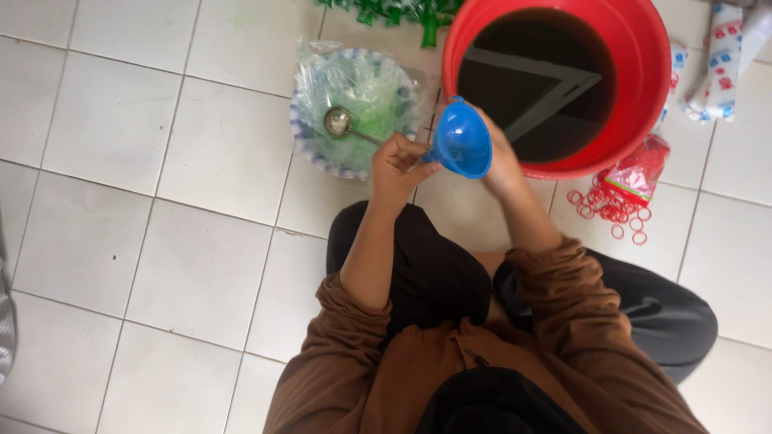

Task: The person fills small plastic tubes with green liquid from a bucket using a funnel and a ladle, then seals each tube with a rubber band.

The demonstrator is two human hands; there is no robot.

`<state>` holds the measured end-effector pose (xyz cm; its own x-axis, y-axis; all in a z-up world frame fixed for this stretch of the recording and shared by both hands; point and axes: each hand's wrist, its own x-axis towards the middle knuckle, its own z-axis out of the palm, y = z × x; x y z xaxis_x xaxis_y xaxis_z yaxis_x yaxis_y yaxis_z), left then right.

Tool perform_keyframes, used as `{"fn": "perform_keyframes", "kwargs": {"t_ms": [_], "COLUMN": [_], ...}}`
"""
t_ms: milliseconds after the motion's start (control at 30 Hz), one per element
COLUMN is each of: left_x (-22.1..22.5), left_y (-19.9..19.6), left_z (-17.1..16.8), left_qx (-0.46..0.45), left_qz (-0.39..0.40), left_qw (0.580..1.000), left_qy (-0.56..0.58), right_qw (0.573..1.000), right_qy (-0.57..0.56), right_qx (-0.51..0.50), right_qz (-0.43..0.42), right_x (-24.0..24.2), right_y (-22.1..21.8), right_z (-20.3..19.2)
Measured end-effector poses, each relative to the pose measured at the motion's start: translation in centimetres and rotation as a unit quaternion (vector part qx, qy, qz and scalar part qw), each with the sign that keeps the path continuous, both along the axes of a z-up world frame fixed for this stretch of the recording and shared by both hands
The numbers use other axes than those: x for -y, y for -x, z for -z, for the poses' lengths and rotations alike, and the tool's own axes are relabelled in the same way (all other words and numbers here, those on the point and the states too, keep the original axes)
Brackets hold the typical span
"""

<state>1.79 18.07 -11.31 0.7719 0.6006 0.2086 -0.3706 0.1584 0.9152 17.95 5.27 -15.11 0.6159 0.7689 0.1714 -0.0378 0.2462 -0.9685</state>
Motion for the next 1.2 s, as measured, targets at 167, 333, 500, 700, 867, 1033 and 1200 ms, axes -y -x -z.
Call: {"fn": "perform_keyframes", "kwargs": {"t_ms": [167,333,500,700,867,1033,1200], "left_x": [-0.3,0.0,0.0,-0.5,-1.1,-1.6,-1.5], "left_y": [-0.6,-1.0,-0.8,-0.1,-1.0,-1.0,-0.2], "left_z": [1.2,0.9,3.3,0.6,4.4,5.6,3.5], "left_qx": [-0.013,-0.032,-0.068,-0.033,0.0,0.033,0.022], "left_qz": [-0.056,-0.084,-0.095,-0.118,-0.151,-0.133,-0.147], "left_qw": [0.998,0.996,0.993,0.992,0.988,0.99,0.988], "left_qy": [0.005,-0.012,-0.028,-0.025,-0.006,0.015,-0.046], "right_qw": [0.991,0.97,0.957,0.999,0.894,0.898,0.906], "right_qy": [-0.134,-0.091,-0.006,-0.006,0.383,0.348,0.26], "right_qx": [-0.017,0.223,0.279,-0.035,0.233,0.267,0.305], "right_qz": [-0.01,-0.014,-0.078,-0.002,0.011,0.038,0.136], "right_x": [-2.2,-2.3,-2.4,-2.7,-4.5,-5.2,-2.1], "right_y": [3.6,2.5,2.4,-0.2,4.8,4.1,1.3], "right_z": [-7.1,-10.2,-10.5,-3.9,0.8,11.1,4.1]}}
